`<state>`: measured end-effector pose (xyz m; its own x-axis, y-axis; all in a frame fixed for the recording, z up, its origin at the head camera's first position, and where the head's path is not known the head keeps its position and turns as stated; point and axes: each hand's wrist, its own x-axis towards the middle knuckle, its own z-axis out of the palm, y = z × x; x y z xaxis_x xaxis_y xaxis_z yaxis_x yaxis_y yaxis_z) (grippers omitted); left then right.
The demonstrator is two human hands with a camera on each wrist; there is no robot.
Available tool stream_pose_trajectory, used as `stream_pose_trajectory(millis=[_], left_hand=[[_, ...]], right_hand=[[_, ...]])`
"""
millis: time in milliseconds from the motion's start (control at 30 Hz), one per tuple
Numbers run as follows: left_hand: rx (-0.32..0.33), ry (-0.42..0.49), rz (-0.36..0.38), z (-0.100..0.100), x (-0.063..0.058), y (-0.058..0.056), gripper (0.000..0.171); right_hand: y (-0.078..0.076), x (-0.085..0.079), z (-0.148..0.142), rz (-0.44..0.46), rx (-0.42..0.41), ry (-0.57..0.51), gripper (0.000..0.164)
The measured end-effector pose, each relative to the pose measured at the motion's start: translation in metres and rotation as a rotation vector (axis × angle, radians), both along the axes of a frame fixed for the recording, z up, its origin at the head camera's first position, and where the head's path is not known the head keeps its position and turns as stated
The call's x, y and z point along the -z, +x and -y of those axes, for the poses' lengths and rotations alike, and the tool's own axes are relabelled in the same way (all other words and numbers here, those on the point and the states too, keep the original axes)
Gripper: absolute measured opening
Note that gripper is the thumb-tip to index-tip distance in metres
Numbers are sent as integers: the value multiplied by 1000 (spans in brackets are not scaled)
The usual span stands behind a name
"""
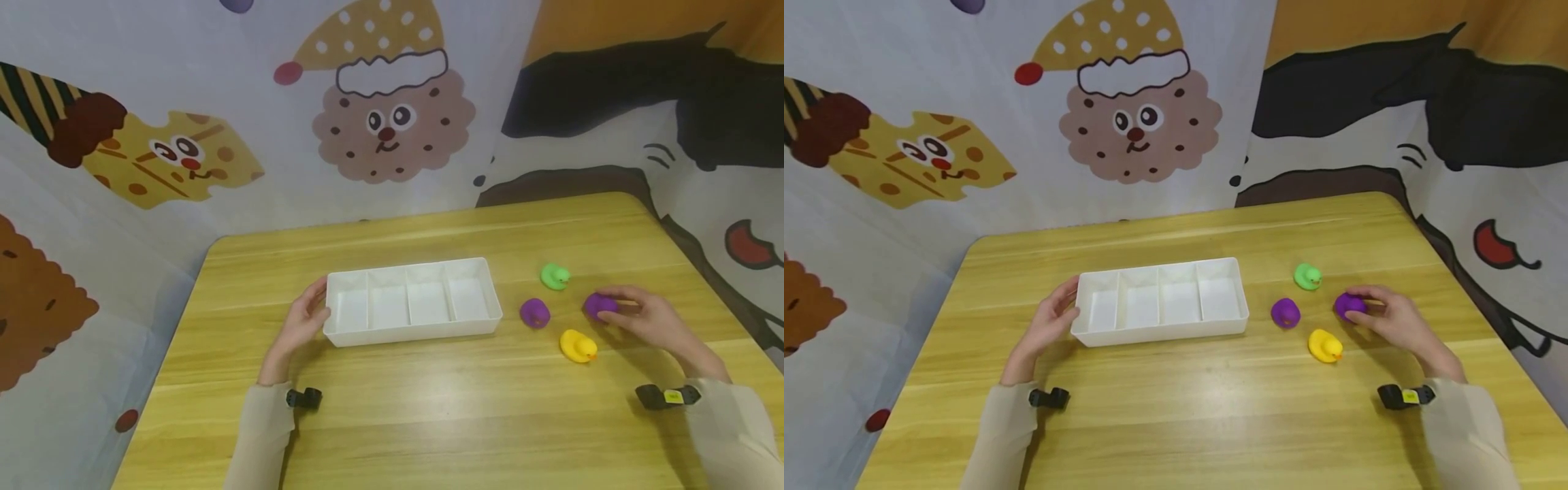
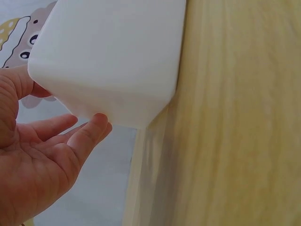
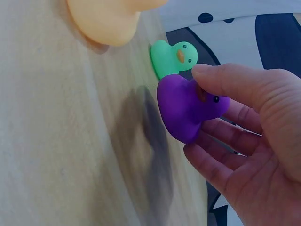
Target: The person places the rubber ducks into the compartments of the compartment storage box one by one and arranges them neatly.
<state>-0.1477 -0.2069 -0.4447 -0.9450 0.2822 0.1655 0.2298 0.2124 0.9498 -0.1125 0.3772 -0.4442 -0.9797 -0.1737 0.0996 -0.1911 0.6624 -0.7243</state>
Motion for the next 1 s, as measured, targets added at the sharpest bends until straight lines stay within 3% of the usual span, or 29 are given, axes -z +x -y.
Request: stream_pose_trajectory(millis=[367, 767, 1000], left_hand=[[-7, 7, 47, 1, 0, 0, 58], [0, 0, 35, 2, 0, 0, 57], [8, -2, 38, 2, 0, 0, 57]], right_hand=[[-2, -13, 4, -69, 4, 2, 39], [-4, -27, 10, -69, 30, 23, 41], [-7, -36, 19, -126, 11, 18, 40]])
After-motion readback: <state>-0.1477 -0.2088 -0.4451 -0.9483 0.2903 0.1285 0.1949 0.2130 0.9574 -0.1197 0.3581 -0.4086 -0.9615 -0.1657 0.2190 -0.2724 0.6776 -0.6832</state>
